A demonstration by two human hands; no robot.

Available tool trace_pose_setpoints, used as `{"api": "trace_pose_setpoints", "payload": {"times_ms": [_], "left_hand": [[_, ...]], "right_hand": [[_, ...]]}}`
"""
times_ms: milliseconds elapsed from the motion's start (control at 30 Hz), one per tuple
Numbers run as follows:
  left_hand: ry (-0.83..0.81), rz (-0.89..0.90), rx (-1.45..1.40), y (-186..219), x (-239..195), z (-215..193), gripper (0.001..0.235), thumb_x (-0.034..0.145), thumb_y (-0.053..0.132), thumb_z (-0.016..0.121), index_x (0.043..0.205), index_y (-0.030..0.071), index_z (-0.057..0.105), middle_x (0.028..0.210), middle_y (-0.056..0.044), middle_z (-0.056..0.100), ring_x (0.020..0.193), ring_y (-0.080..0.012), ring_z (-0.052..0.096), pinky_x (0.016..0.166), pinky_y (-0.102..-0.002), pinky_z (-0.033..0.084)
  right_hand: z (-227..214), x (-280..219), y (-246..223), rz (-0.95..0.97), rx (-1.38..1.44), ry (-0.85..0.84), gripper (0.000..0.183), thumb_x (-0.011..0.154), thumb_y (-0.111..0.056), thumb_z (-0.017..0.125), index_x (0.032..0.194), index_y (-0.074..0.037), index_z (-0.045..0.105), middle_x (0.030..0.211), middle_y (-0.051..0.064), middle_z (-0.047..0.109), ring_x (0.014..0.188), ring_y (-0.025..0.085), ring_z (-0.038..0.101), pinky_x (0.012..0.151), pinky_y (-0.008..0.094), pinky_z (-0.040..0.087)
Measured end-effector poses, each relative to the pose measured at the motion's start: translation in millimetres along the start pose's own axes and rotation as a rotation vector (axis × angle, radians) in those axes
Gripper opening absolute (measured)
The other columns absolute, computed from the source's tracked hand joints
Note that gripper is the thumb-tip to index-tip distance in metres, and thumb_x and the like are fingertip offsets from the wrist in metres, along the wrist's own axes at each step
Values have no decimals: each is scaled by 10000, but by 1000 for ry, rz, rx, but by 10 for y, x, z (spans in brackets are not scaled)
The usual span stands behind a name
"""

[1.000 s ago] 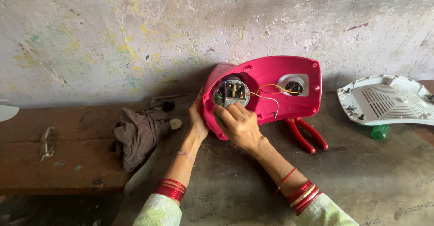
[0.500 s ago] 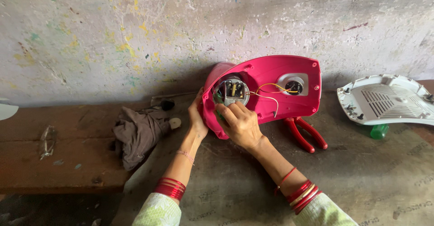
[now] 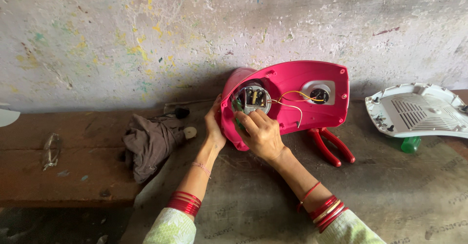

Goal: The person uses a screwdriver and pliers to disassemble and work on the internal motor and wiring of a red plastic appliance housing, using a cloth to wipe components and rotating the unit to access different parts.

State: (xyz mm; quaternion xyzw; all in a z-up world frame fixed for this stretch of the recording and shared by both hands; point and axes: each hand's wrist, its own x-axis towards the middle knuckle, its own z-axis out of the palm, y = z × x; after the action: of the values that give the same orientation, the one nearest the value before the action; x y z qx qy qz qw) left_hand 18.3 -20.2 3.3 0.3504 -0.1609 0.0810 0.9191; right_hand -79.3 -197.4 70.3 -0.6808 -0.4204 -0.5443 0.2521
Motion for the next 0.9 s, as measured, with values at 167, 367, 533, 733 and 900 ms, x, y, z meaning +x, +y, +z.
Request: {"api": "trace_pose_setpoints", "payload": {"times_ms": [167, 367, 533, 733, 900], "left_hand": [[38, 1, -1, -2, 14, -4, 422, 1016, 251, 480, 1388, 90, 597, 1325, -40, 674, 1224, -176, 619, 1072, -345, 465], [51, -12, 7, -3, 19, -19, 427, 1044, 256, 466, 1413, 73, 577, 1338, -62, 655, 1230, -192, 606, 1075, -358, 456], [30, 5, 17, -30, 40, -52, 454, 1031, 242, 445, 1434, 64, 558, 1373, -57, 647, 1264, -192, 597, 1093, -355, 450], [81, 11, 48, -27, 57, -36, 482, 1028, 246, 429, 1460, 60, 537, 1410, -62, 632, 1294, -195, 583, 1117, -357, 433], [65, 106, 126, -6, -31, 137, 593, 1084, 434, 356, 1504, 39, 490, 1493, -83, 562, 1369, -200, 516, 1166, -359, 379]], "right_hand": [[0, -6, 7, 20, 6, 5, 334, 813, -50, 823, 1113, -40, 676, 769, 63, 591, 678, 232, 617, 538, 382, 513], [22, 0, 14, 50, 21, 17, 324, 819, -37, 821, 1107, -47, 672, 770, 65, 594, 684, 240, 620, 548, 390, 513], [32, -21, 10, 47, 13, 0, 343, 809, -49, 825, 1113, -39, 665, 771, 73, 594, 685, 248, 621, 542, 394, 512], [19, 106, 28, 82, 13, -18, 289, 843, -62, 811, 1096, -43, 674, 748, 81, 600, 662, 261, 627, 543, 406, 510], [-19, 224, 35, 170, -32, -105, 212, 901, -120, 776, 1077, -44, 685, 721, 113, 607, 645, 300, 638, 536, 440, 504]]}}
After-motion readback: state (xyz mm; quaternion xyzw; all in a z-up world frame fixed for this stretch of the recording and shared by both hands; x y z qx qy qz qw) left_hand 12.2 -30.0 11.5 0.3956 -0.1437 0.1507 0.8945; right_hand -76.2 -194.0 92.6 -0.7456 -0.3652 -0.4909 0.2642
